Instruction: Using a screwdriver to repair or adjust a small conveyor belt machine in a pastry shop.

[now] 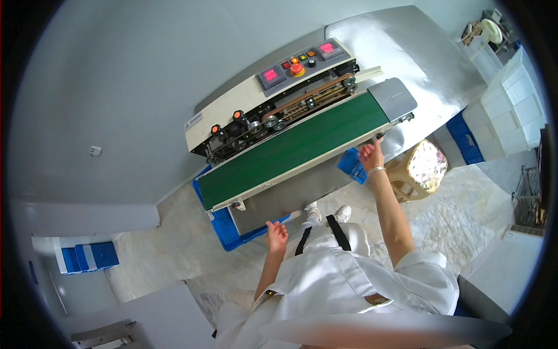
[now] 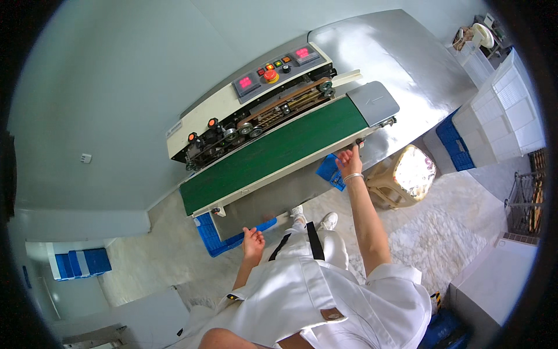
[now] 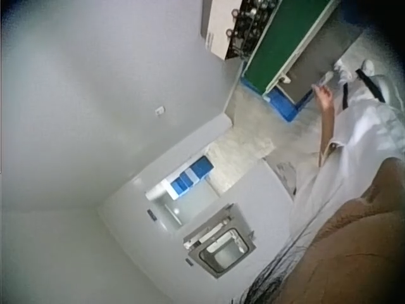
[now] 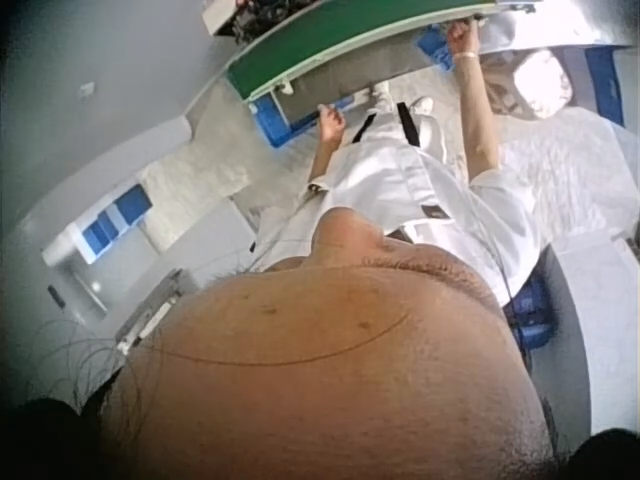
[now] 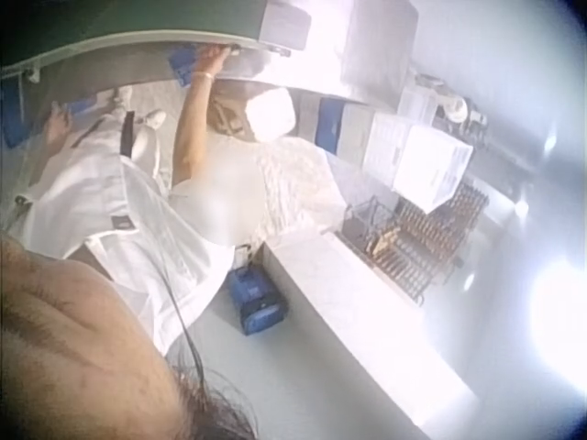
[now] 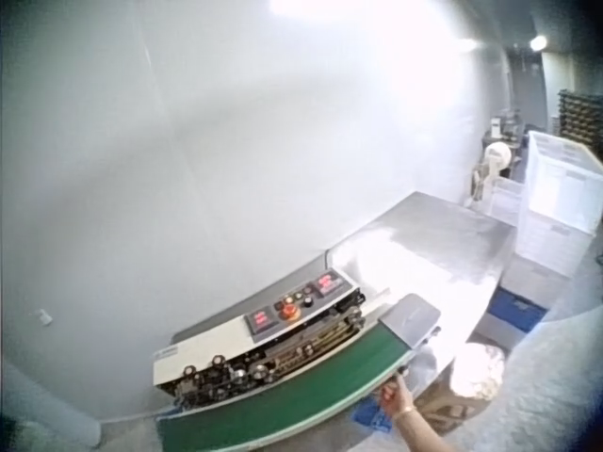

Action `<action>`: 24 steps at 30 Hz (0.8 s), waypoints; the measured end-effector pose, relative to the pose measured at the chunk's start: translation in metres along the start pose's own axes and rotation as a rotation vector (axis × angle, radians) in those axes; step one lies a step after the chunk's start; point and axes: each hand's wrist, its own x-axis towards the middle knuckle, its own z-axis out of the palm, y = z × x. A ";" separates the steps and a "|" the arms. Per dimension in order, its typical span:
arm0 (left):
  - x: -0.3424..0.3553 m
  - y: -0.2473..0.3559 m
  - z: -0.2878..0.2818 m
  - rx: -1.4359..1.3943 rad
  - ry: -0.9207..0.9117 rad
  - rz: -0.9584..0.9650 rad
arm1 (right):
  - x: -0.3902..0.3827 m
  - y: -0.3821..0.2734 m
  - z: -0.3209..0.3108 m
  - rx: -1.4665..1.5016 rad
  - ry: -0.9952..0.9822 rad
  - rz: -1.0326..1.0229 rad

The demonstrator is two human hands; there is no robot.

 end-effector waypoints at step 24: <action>-0.012 -0.077 0.133 1.338 -0.711 1.168 | -0.193 0.050 -0.067 -0.193 -0.544 0.530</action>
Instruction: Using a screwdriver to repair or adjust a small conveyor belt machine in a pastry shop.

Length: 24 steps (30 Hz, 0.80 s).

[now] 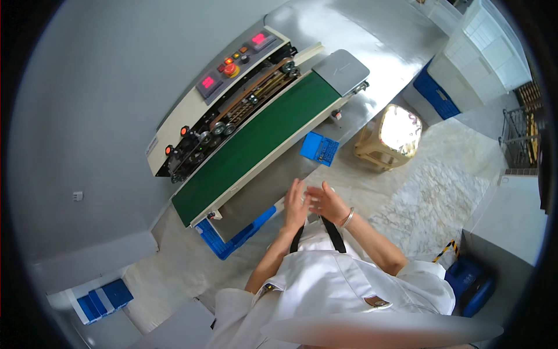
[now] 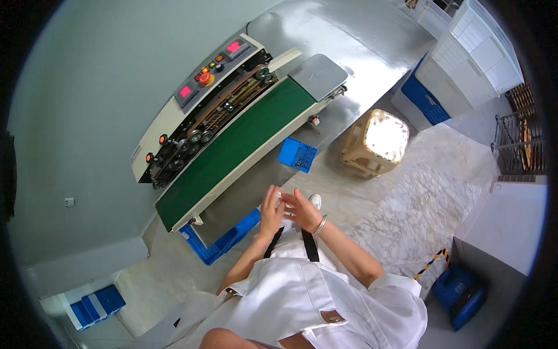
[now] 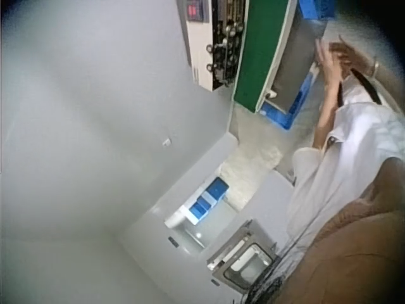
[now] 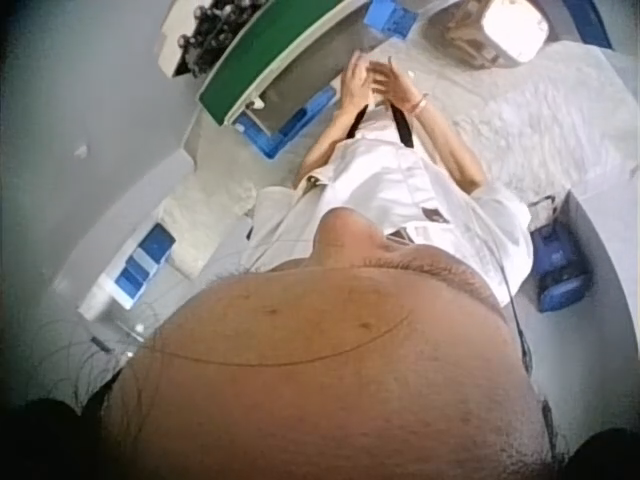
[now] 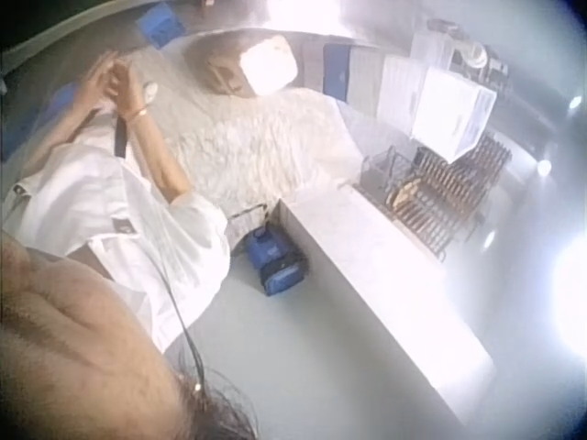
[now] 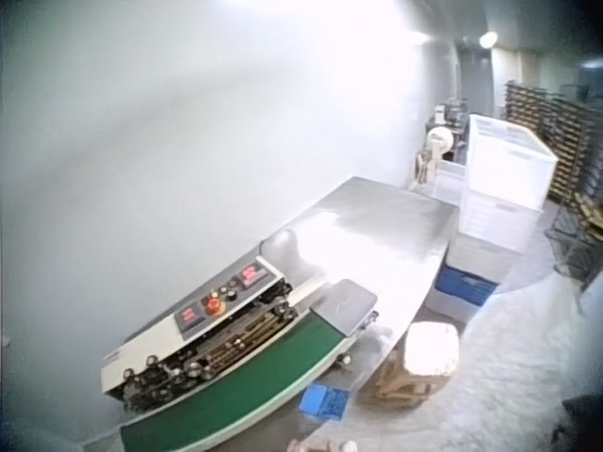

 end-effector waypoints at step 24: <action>-0.044 -0.069 0.019 -0.444 0.064 -0.760 | 0.114 -0.178 -0.135 -1.601 0.936 -0.871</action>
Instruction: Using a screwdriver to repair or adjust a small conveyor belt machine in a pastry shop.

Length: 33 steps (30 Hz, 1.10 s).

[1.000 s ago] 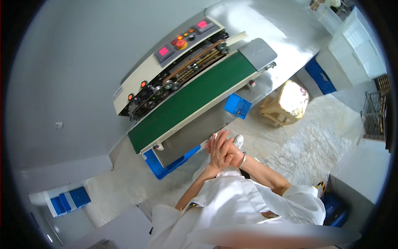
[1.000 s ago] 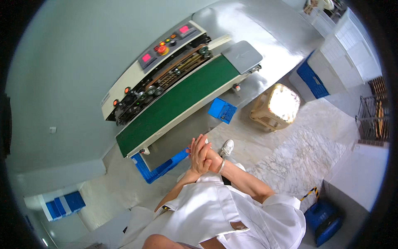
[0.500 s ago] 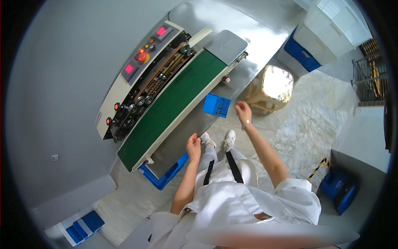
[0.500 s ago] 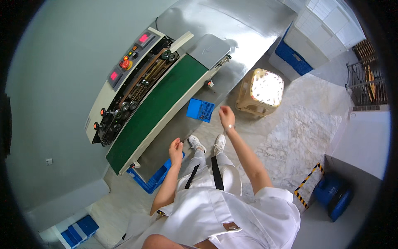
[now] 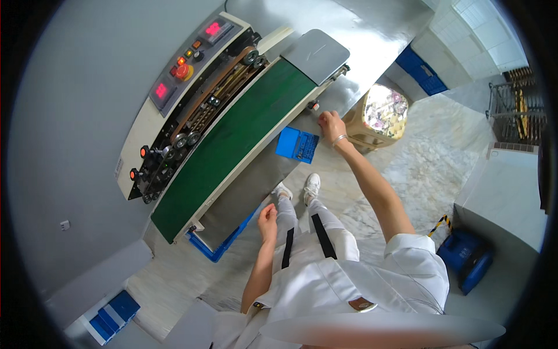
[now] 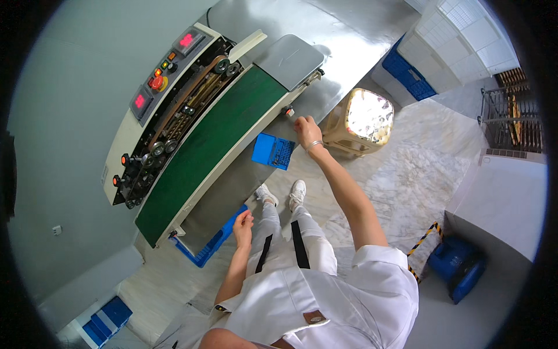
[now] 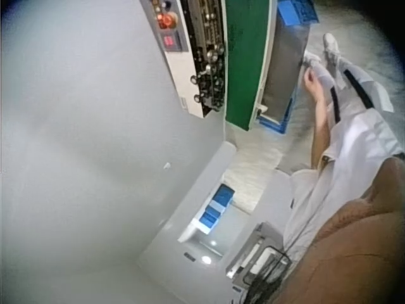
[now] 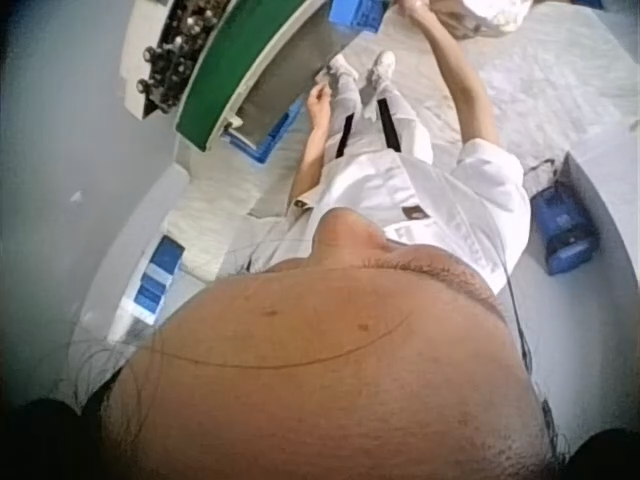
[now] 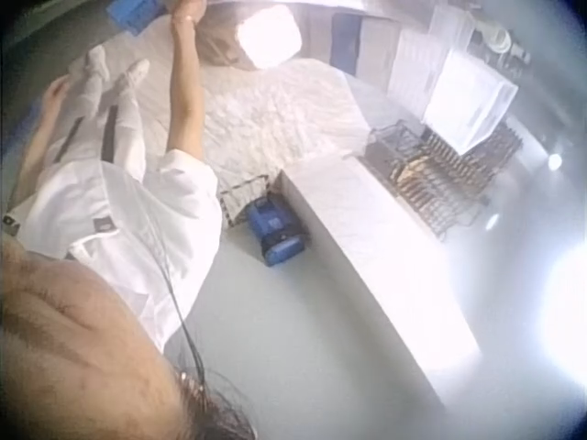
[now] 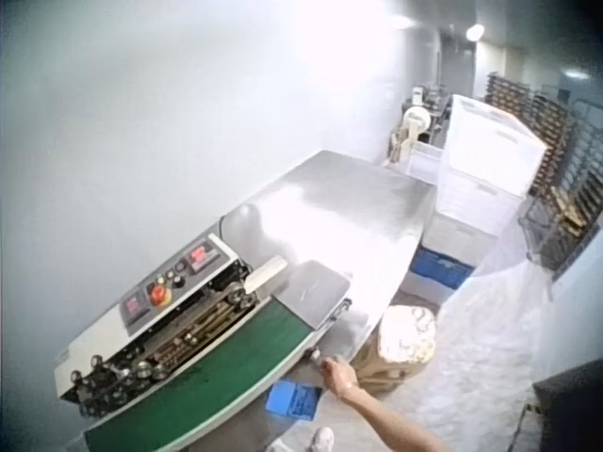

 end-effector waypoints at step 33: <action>0.013 0.005 0.009 -0.257 -0.084 -0.169 | -0.042 -0.043 0.007 -0.288 -0.235 -0.220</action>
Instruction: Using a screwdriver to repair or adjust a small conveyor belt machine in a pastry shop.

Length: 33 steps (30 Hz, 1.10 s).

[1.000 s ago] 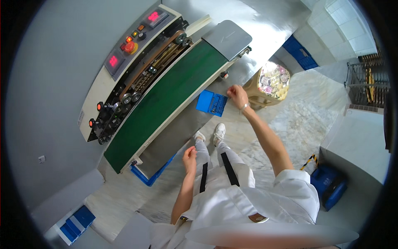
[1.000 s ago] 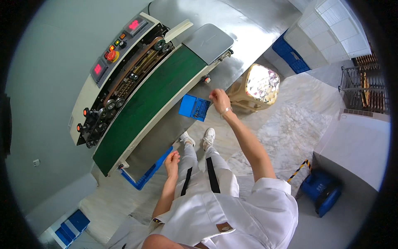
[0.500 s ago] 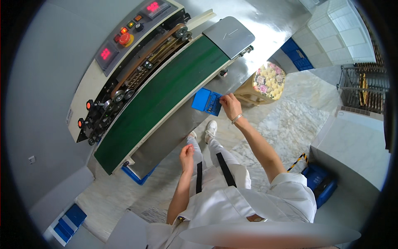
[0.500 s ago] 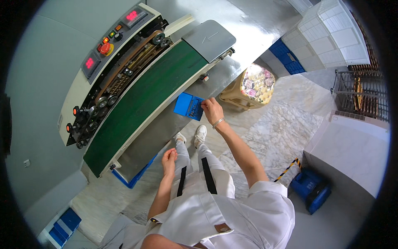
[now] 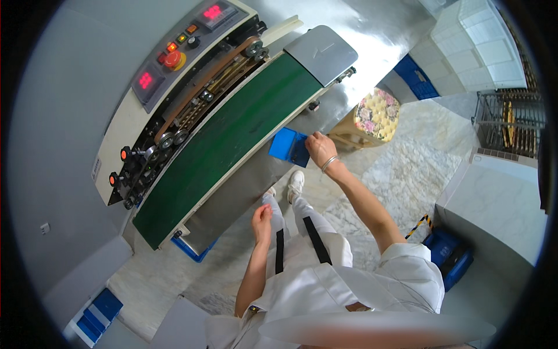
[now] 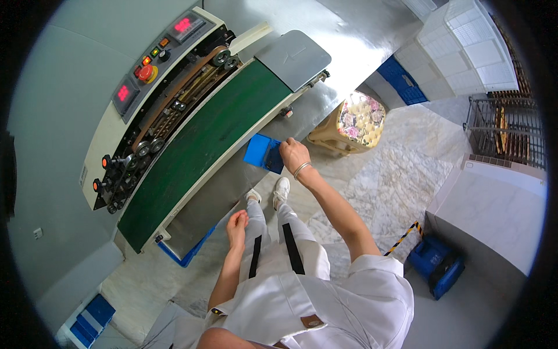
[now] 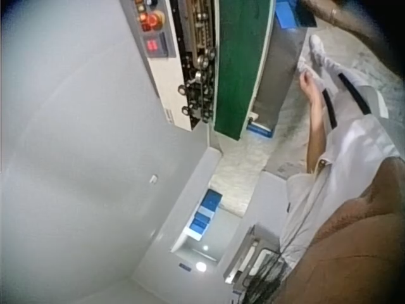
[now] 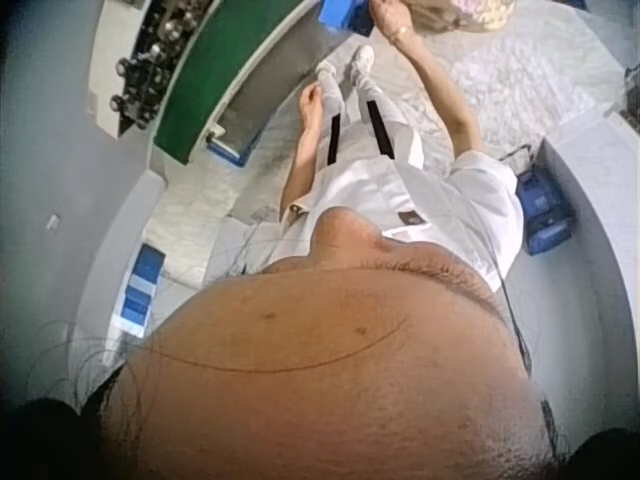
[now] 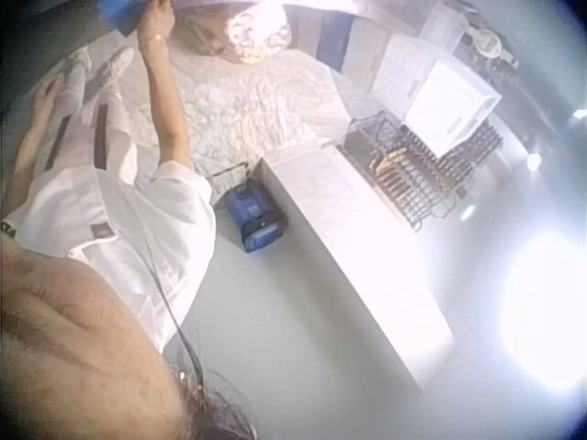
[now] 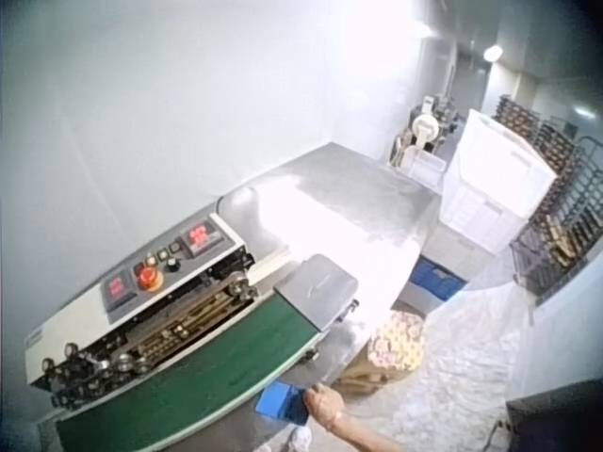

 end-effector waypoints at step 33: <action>0.081 0.113 0.114 0.602 0.122 0.578 | -0.078 -0.014 0.052 1.265 0.037 0.779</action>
